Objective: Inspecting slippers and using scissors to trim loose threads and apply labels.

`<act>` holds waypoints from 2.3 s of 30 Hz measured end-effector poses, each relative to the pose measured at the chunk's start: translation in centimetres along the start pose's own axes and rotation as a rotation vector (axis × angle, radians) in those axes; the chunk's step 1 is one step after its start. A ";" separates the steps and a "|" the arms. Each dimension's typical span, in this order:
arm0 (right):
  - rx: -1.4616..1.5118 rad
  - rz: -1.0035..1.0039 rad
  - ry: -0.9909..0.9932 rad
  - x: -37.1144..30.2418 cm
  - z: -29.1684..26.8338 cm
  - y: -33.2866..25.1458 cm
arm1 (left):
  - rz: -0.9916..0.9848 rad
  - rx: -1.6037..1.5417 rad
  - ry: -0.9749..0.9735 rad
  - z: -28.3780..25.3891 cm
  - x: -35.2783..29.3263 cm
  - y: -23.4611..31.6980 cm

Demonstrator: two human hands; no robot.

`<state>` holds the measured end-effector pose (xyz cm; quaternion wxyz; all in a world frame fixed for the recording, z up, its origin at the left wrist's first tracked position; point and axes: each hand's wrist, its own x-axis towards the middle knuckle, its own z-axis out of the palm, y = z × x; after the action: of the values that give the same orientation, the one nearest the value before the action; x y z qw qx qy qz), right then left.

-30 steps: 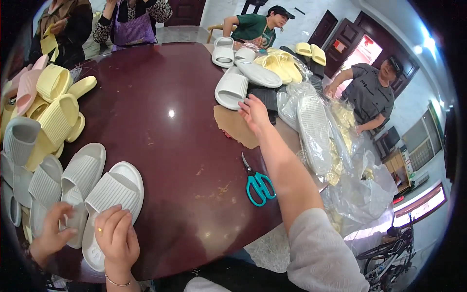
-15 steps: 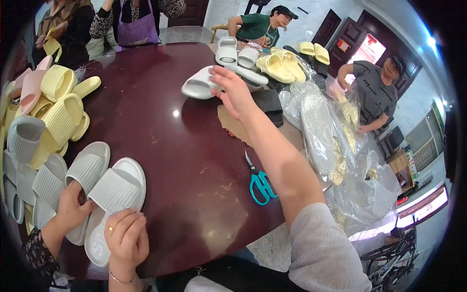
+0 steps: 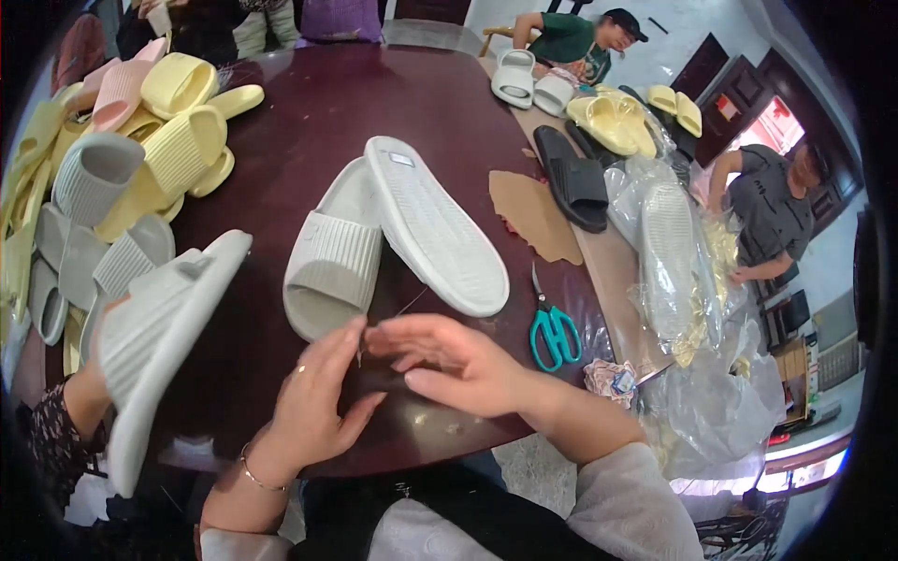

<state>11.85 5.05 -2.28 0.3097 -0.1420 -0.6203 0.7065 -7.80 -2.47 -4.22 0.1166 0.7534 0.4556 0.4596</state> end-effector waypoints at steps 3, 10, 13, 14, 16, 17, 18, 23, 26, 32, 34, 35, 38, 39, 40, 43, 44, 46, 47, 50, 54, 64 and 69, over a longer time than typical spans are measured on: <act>-0.690 -0.158 -0.052 -1.7 0.1 -0.4 | -0.088 -0.078 -0.113 0.6 0.0 0.2; -1.203 -0.387 0.654 -3.5 -4.1 1.0 | 0.043 0.188 -0.357 0.9 -0.5 -0.9; -1.171 -0.319 0.600 -3.4 -4.8 0.5 | 0.100 0.178 -0.183 1.3 -0.1 -0.9; -1.161 -0.283 0.580 -3.3 -4.8 0.5 | 0.094 0.180 -0.190 1.4 0.1 -1.0; -1.163 -0.262 0.582 -3.3 -4.9 0.6 | 0.099 0.254 -0.047 1.9 0.5 -1.0; -1.173 -0.245 0.583 -3.4 -5.1 0.7 | 0.104 0.288 0.024 2.1 0.5 -1.0; -1.194 -0.223 0.592 -3.7 -5.5 0.6 | 0.108 0.272 0.016 2.5 0.6 -1.1; -1.633 -0.178 0.622 -5.5 -7.4 -0.5 | 0.007 0.312 -0.213 3.6 0.9 -1.4; -1.668 0.259 0.799 -8.7 -8.6 -0.1 | -0.021 0.355 -0.282 4.0 0.7 -1.9; -1.694 0.302 0.768 -12.4 -9.7 1.4 | -0.029 0.400 -0.253 4.2 0.3 -2.5; -1.730 0.231 0.734 -12.0 -8.9 1.6 | -0.020 0.395 -0.239 4.0 0.0 -2.6; -1.727 0.225 0.726 -11.8 -8.8 1.8 | -0.005 0.358 -0.222 4.0 0.1 -2.5; -1.697 0.151 0.744 -11.4 -8.3 2.3 | 0.023 0.292 -0.185 3.8 -0.1 -2.1; -1.696 0.146 0.738 -11.3 -8.2 2.3 | 0.017 0.235 -0.165 3.8 -0.3 -2.1; -1.645 0.141 0.733 -11.2 -8.0 2.3 | 0.010 0.179 -0.145 3.8 -0.5 -2.0; -1.545 0.131 0.715 -11.2 -7.2 2.2 | 0.014 0.135 -0.097 3.6 -0.9 -2.1; -1.466 0.139 0.676 -11.4 -6.7 1.9 | 0.028 0.145 -0.072 3.5 -1.0 -2.3; -1.298 0.155 0.590 -11.7 -5.8 1.4 | 0.031 0.166 -0.045 3.2 -1.2 -2.5; -1.294 0.152 0.578 -11.5 -5.2 1.3 | 0.043 0.163 -0.039 3.1 -1.2 -2.5; -1.170 0.074 0.466 -11.1 -3.3 1.1 | 0.072 0.150 -0.029 3.0 -1.1 -2.5; -1.376 0.053 0.429 -9.8 -2.0 2.2 | 0.103 0.126 -0.038 2.6 -1.1 -2.3; -1.630 -0.165 0.507 -7.4 -1.0 4.3 | 0.147 0.133 -0.033 2.5 -1.3 -2.3; -1.659 -0.224 0.510 -7.0 -1.0 4.8 | 0.165 0.129 -0.022 2.4 -1.4 -2.3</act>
<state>16.59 1.35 -8.44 0.3034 -0.4133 -0.8564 -0.0607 -7.47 -1.70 -7.76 0.0345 0.7991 0.4196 0.4291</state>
